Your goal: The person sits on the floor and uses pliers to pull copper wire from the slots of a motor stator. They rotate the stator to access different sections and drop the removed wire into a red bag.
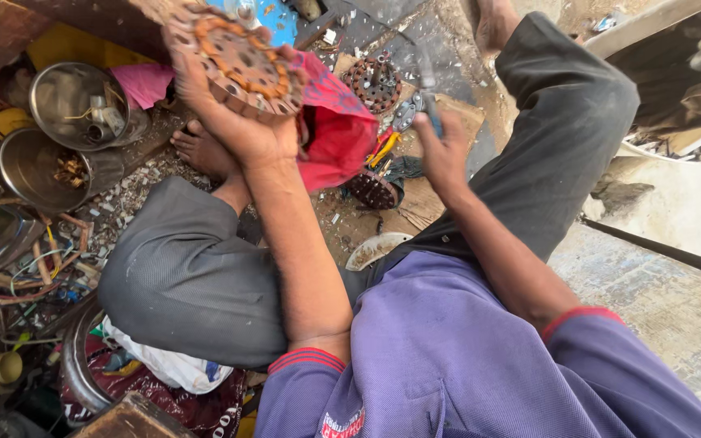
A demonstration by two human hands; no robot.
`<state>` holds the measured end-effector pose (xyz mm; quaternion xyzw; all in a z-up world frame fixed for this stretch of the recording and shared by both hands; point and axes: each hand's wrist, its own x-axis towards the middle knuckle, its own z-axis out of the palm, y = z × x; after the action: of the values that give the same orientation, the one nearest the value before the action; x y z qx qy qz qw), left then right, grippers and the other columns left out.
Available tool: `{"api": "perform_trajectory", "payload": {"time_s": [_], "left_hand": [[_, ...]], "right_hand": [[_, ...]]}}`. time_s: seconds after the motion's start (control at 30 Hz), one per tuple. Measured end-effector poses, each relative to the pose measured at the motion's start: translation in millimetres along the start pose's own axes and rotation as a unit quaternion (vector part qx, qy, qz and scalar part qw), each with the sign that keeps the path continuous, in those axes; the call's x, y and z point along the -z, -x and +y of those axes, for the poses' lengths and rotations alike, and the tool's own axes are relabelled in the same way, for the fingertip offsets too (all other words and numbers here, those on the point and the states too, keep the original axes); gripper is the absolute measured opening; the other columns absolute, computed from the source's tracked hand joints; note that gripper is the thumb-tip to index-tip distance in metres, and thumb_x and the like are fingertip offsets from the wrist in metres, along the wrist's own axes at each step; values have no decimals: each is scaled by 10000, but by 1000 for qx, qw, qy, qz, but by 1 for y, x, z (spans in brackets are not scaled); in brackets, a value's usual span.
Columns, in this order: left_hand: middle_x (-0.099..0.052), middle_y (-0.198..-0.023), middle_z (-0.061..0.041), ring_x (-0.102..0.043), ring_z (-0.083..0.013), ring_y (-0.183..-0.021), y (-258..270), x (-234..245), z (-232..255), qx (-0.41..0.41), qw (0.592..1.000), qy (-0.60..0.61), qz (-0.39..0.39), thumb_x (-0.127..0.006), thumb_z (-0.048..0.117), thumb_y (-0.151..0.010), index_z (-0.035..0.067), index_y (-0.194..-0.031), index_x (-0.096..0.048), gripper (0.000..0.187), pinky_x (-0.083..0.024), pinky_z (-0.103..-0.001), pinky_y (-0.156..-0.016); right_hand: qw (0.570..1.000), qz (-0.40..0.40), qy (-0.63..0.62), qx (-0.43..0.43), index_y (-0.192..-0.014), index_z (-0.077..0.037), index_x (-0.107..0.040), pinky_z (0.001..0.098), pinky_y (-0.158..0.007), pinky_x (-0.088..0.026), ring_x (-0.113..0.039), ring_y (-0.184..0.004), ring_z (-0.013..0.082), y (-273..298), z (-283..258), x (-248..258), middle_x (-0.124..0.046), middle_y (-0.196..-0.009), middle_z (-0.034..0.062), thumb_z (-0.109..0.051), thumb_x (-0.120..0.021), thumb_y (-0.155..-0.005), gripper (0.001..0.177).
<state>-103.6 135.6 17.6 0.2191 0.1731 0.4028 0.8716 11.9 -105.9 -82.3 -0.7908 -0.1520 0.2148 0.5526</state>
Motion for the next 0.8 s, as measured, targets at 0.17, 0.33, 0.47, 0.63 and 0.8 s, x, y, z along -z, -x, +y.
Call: {"api": "perform_trajectory", "payload": {"time_s": [0.17, 0.33, 0.47, 0.63, 0.8], "left_hand": [[-641, -1265, -238, -663, -407, -1074, 8, -26, -34, 119, 972, 139, -150, -584, 727, -923, 50, -1439, -496, 856, -602, -521, -826], [-610, -1334, -278, -658, -428, -1126, 15, -48, -69, 229, 927, 213, -207, -579, 736, -904, 52, -1522, -459, 929, -592, -556, -915], [-597, -1340, -298, -661, -434, -1126, 15, -55, -86, 247, 920, 201, -229, -599, 713, -930, 31, -1511, -449, 908, -596, -547, -903], [-598, -1324, -313, -671, -432, -1100, 16, -55, -95, 243, 924, 188, -228, -619, 686, -946, 17, -1510, -446, 892, -610, -517, -848], [-600, -1319, -310, -676, -419, -1067, 18, -53, -100, 256, 924, 186, -213, -611, 685, -945, 37, -1499, -443, 869, -614, -504, -816]], "right_hand": [[976, -153, -149, 34, -1228, 11, -660, 309, -960, -513, -631, -1068, 130, 29, -55, 74, -689, -1162, 37, -290, -608, -1046, 355], [954, -288, -74, 31, -1312, 14, -677, 304, -974, -490, -621, -1022, 122, 50, -101, 127, -712, -1088, 44, -295, -601, -1037, 421], [955, -296, 15, -17, -1236, -25, -732, 293, -907, -515, -648, -970, 121, 47, -116, 136, -726, -1001, 46, -360, -630, -1008, 418], [951, -307, 42, -19, -1245, -43, -721, 291, -914, -528, -672, -991, 121, 39, -115, 139, -756, -1002, 34, -384, -633, -987, 436], [936, -342, 5, -79, -1225, -8, -720, 309, -1023, -487, -654, -1115, 141, 36, -104, 149, -758, -1145, 80, -322, -636, -992, 400]]}}
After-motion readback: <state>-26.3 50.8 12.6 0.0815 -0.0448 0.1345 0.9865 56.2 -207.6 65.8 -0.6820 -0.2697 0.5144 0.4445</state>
